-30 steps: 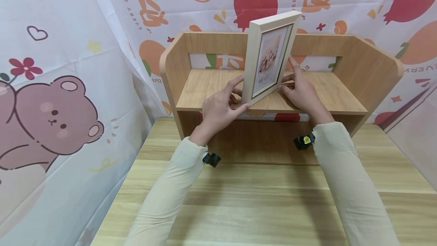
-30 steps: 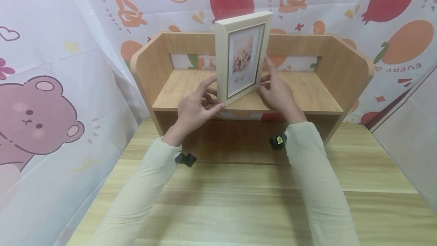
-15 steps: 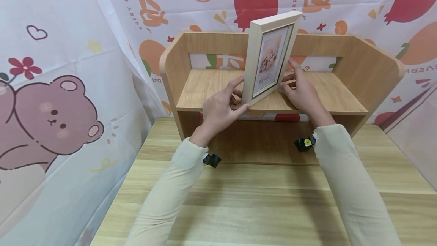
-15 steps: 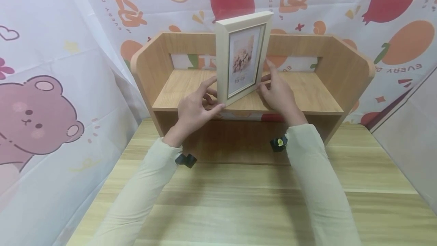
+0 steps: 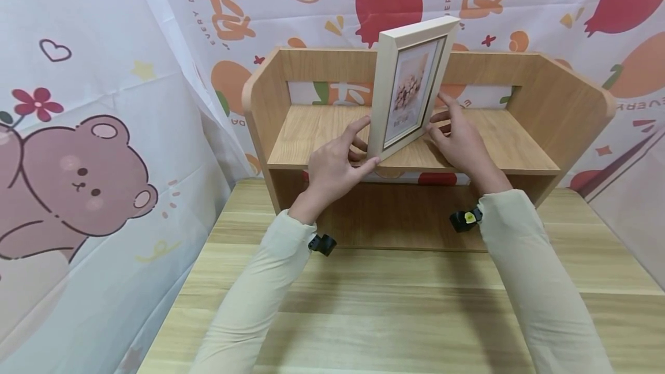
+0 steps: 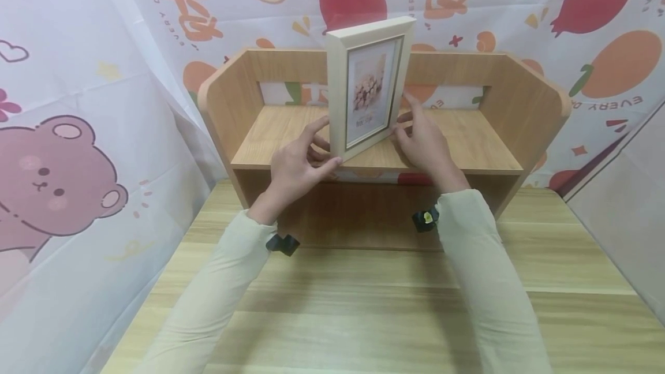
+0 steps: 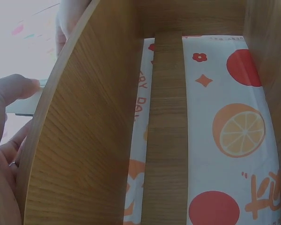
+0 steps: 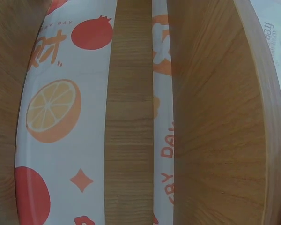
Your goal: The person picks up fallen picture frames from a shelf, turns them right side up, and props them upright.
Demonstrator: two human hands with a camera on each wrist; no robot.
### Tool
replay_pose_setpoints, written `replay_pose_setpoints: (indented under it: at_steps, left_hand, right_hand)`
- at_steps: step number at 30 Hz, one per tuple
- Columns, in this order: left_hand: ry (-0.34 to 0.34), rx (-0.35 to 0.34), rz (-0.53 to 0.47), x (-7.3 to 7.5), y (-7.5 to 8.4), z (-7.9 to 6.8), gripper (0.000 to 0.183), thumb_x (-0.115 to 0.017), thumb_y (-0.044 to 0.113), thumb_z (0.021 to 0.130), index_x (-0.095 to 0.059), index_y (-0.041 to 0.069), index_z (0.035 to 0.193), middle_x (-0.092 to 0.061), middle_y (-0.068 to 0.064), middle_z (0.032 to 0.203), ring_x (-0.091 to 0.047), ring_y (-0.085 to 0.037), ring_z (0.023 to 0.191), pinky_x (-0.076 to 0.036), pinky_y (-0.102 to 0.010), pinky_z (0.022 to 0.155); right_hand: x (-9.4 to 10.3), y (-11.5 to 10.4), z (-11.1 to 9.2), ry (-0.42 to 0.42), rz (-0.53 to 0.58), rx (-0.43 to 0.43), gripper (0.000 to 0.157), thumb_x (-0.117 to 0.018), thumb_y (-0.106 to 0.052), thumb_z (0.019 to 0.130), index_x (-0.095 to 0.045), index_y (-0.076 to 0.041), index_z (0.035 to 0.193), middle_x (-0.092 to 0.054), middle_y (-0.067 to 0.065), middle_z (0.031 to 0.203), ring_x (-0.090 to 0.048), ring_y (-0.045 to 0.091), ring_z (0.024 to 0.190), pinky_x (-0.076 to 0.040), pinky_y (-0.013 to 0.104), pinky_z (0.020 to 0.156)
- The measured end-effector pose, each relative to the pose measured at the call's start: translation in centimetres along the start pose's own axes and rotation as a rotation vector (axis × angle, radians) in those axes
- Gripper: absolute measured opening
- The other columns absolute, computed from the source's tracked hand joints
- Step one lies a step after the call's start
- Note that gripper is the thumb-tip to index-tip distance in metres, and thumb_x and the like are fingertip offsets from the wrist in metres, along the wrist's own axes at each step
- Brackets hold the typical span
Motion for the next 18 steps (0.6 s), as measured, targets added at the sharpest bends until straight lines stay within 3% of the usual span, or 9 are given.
replay_pose_setpoints:
  at_steps: [9,14,18]
  left_hand:
    - [-0.007,0.004,-0.012,0.1,0.2,0.1,0.063,-0.075,0.034,0.083,-0.046,0.022,0.138,-0.074,0.002,0.092,-0.072,-0.012,0.075,-0.041,-0.028,0.049]
    - [-0.011,0.011,-0.013,0.0,0.1,0.1,0.063,-0.074,0.034,0.083,-0.045,0.023,0.138,-0.074,0.002,0.092,-0.072,-0.012,0.074,-0.041,-0.027,0.049]
    - [-0.008,0.011,-0.015,-0.1,-0.1,0.1,0.063,-0.074,0.034,0.083,-0.045,0.023,0.138,-0.073,0.002,0.092,-0.072,-0.012,0.074,-0.04,-0.027,0.049]
  right_hand:
    - [1.0,-0.7,-0.4,0.083,0.009,0.013,0.057,-0.05,-0.021,0.1,-0.026,-0.015,0.151,-0.058,0.02,0.122,-0.06,0.036,0.105,-0.048,0.049,0.093]
    - [2.0,-2.1,-0.5,0.169,0.014,0.025,0.051,-0.049,-0.028,0.1,-0.034,-0.017,0.147,-0.06,0.015,0.116,-0.06,0.027,0.1,-0.047,0.034,0.085]
    - [2.7,-3.5,-0.5,0.226,0.009,0.082,0.049,-0.053,-0.029,0.098,-0.04,-0.014,0.143,-0.063,0.014,0.11,-0.059,0.019,0.093,-0.044,0.02,0.079]
Point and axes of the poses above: each hand's wrist, its own z-axis towards the middle knuckle, its own x-axis out of the back of the hand, y = z × x, the point moved 3 cm from there along z, towards the middle knuckle
